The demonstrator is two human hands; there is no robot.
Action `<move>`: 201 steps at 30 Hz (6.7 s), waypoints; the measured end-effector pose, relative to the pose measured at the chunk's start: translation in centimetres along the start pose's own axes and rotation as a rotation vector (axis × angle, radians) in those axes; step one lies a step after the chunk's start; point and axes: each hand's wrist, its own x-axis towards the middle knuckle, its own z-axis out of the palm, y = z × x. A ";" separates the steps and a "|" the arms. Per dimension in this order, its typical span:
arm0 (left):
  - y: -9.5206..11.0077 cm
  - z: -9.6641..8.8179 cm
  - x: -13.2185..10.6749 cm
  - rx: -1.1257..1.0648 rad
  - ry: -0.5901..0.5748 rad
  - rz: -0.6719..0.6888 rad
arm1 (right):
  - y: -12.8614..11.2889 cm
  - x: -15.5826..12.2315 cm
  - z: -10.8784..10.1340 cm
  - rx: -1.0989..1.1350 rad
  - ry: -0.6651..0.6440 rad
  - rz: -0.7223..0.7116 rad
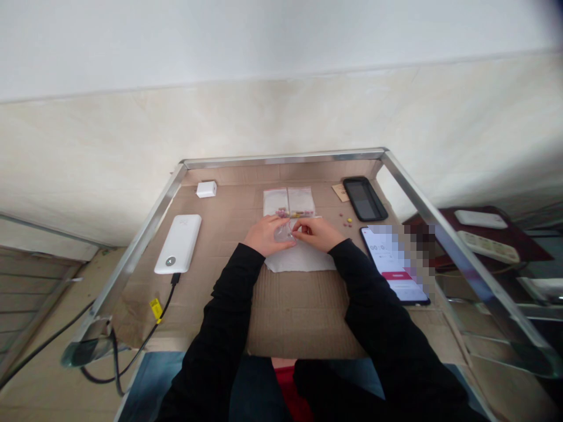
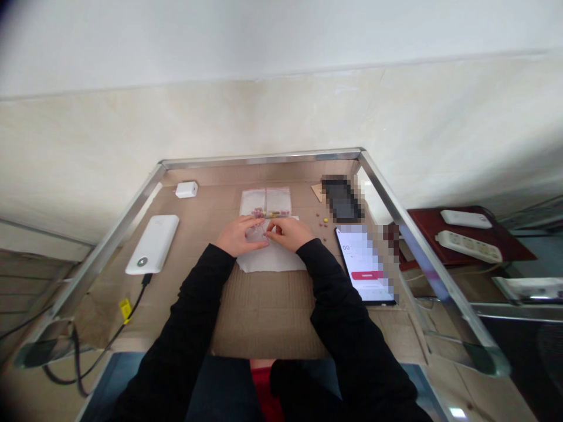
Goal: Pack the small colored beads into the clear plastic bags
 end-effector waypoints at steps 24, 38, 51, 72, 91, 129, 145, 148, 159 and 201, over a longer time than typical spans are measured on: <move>0.8 -1.0 0.3 -0.193 0.228 -0.138 | -1.3 -0.2 -1.2 0.331 0.153 -0.082; 0.2 -0.7 0.8 -0.828 0.140 -0.253 | -0.7 0.1 -1.4 0.615 0.346 -0.018; 0.2 -0.7 0.9 -1.024 0.144 -0.393 | -1.0 0.3 -1.0 0.593 0.006 0.030; 1.0 -1.1 0.8 -1.046 0.006 -0.419 | -1.0 0.3 -1.1 0.592 0.046 -0.038; 1.2 -1.3 0.6 -1.176 0.028 -0.473 | -1.5 0.1 -1.8 0.672 0.132 -0.013; 1.4 -0.9 0.6 -1.076 -0.065 -0.318 | -2.4 0.2 -0.1 0.588 0.248 -0.073; 1.3 -1.0 0.8 -1.030 0.052 -0.359 | -2.3 0.2 -0.1 0.507 0.361 -0.045; 1.2 -1.3 0.7 -1.023 0.098 -0.368 | -2.1 0.3 -0.3 0.579 0.365 -0.046; 0.8 -1.4 0.7 -1.041 0.160 -0.335 | -1.6 0.3 -1.0 0.654 0.309 -0.009; -1.4 0.0 1.6 -1.014 0.465 -0.646 | -1.0 0.7 -1.1 0.830 0.393 0.074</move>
